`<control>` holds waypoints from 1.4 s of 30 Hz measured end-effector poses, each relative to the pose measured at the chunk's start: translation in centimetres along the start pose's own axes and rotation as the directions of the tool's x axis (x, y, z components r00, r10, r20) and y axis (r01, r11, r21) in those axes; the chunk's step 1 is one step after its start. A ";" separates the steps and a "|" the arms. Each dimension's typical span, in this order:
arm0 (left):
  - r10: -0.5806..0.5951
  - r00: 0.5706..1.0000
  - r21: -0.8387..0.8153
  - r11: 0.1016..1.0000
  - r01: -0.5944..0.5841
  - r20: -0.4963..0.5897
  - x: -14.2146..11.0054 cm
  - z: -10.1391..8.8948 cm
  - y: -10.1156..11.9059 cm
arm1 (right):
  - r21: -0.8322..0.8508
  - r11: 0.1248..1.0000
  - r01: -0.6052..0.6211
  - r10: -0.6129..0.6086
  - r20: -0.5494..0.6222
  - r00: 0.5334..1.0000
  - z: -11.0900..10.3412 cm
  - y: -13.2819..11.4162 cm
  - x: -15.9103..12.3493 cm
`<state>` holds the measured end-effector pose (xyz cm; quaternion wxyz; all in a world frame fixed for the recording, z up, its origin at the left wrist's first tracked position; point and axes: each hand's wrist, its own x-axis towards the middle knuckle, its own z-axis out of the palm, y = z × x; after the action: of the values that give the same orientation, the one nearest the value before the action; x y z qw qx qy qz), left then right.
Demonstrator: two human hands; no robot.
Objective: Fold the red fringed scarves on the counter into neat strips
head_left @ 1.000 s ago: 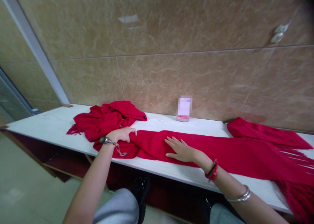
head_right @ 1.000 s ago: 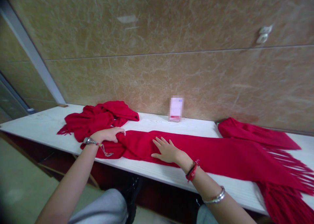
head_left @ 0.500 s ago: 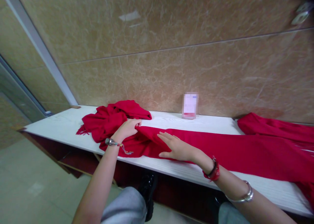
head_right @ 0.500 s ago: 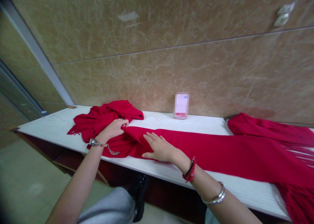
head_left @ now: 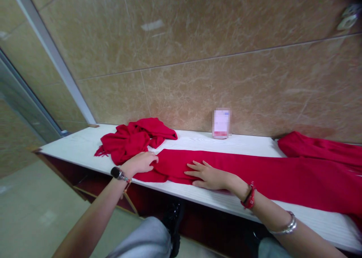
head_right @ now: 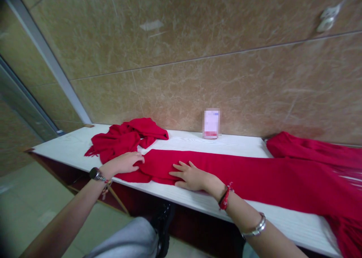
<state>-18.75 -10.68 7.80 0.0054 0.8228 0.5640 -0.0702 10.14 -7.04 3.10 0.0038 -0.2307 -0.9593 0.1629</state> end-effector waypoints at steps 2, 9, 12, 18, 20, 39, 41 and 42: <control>0.096 0.992 -0.052 0.994 -0.100 -0.078 1.1 -0.7 2.2 | 0.039 0.997 -0.062 0.061 0.022 0.998 -0.9 0.4 -0.7; 0.081 0.995 -0.206 0.974 -0.091 -0.058 6.4 3.0 8.5 | -0.071 0.873 -0.483 0.478 -0.076 0.875 -0.6 4.8 -3.4; 0.026 0.999 -0.180 0.983 -0.031 -0.034 7.6 4.9 8.5 | -0.122 0.855 -0.504 0.498 -0.081 0.863 0.9 6.2 -4.1; -0.019 0.997 -0.199 0.979 0.033 0.075 7.6 3.6 8.1 | -0.112 0.865 -0.490 0.478 -0.120 0.870 1.4 6.3 -4.4; -0.023 0.998 -0.154 0.988 0.030 0.052 7.6 2.6 8.8 | -0.104 0.857 -0.504 0.492 -0.121 0.862 1.0 6.2 -4.2; -0.282 0.957 -0.057 0.959 0.278 -0.069 10.8 2.4 14.5 | -0.079 0.771 -0.632 0.628 -0.070 0.775 0.3 8.2 -4.5; -0.203 0.976 -0.057 0.978 0.199 -0.080 10.5 2.5 15.6 | -0.087 0.759 -0.646 0.641 -0.079 0.764 0.3 8.4 -4.9; -0.138 0.987 -0.066 0.989 0.133 -0.078 10.4 2.4 16.0 | -0.091 0.754 -0.650 0.646 -0.079 0.760 0.3 8.3 -5.0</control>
<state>-0.51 -7.07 3.03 0.0025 0.7840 0.6204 -0.0195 18.26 -2.36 0.51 -0.0454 -0.5517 -0.8274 0.0949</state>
